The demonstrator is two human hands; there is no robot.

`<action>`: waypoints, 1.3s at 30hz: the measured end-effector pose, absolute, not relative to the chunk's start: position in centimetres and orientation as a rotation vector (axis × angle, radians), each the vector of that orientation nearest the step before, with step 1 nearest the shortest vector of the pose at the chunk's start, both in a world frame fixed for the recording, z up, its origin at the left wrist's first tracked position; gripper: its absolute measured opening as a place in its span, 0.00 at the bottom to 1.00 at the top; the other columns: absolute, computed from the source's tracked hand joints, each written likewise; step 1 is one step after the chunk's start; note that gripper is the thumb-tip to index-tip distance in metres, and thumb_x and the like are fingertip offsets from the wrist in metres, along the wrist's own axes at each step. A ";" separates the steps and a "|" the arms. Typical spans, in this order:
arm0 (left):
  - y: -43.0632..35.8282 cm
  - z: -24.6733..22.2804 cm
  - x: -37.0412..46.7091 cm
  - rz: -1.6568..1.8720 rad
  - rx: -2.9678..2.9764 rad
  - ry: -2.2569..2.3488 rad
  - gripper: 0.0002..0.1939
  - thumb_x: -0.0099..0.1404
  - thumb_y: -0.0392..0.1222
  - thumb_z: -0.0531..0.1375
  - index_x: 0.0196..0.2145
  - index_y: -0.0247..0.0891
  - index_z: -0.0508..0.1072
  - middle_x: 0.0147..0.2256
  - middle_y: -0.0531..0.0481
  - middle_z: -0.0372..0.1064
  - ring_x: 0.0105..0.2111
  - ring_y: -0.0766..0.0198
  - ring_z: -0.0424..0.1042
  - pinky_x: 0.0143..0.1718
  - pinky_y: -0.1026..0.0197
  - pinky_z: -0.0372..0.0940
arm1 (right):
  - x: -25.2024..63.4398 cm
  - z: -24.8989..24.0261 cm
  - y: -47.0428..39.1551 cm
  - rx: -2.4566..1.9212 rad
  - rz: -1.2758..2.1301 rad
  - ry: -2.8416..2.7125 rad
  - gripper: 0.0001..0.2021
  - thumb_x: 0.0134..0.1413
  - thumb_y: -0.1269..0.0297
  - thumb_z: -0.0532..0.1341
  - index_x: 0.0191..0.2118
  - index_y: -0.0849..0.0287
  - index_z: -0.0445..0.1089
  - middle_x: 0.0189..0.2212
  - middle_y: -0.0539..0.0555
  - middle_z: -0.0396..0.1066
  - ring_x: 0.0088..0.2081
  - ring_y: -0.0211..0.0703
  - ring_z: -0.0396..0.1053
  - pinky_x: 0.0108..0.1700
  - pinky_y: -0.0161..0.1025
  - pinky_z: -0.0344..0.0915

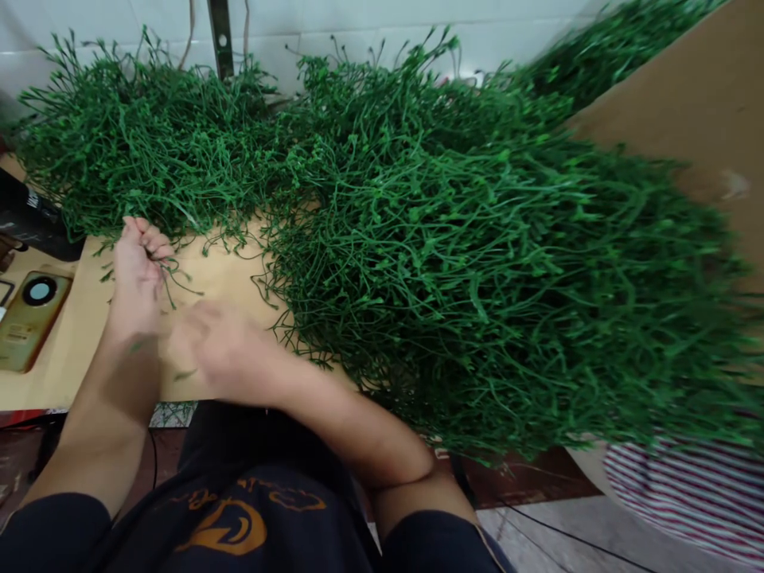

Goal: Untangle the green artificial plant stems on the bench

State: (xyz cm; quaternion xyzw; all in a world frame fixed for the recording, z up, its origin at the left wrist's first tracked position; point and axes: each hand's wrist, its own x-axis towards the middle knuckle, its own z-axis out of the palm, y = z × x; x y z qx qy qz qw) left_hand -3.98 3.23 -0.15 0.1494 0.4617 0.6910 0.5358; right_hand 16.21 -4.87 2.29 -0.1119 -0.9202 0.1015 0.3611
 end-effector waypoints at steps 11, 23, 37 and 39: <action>3.1 -0.2 -1.1 1.706 0.407 0.984 0.16 0.62 0.49 0.57 0.21 0.38 0.60 0.14 0.59 0.52 0.14 0.76 0.57 0.13 0.73 0.53 | 27.7 7.7 -0.5 -1.550 -0.272 -1.778 0.21 0.55 0.53 0.54 0.50 0.62 0.67 0.52 0.66 0.58 0.57 0.65 0.53 0.54 0.62 0.52; 3.2 -0.1 -0.2 1.688 0.467 1.063 0.18 0.59 0.52 0.59 0.21 0.38 0.60 0.14 0.60 0.52 0.14 0.75 0.57 0.13 0.73 0.52 | 12.9 -0.6 0.8 -1.157 0.679 -2.376 0.12 0.58 0.64 0.50 0.31 0.64 0.66 0.29 0.57 0.65 0.33 0.41 0.59 0.38 0.40 0.54; 2.8 0.7 0.3 1.667 0.446 1.112 0.18 0.63 0.50 0.54 0.21 0.38 0.58 0.13 0.60 0.48 0.13 0.76 0.53 0.14 0.74 0.52 | 12.4 -1.0 -0.2 -0.960 1.197 -2.189 0.15 0.59 0.57 0.49 0.25 0.61 0.58 0.19 0.46 0.54 0.23 0.31 0.50 0.29 0.33 0.46; 2.9 0.9 0.2 1.696 0.406 1.080 0.18 0.63 0.49 0.55 0.21 0.38 0.57 0.13 0.60 0.47 0.13 0.76 0.52 0.13 0.73 0.50 | 12.5 -0.7 -0.5 -1.010 1.068 -2.221 0.14 0.60 0.61 0.47 0.26 0.61 0.59 0.20 0.47 0.56 0.24 0.32 0.51 0.30 0.34 0.47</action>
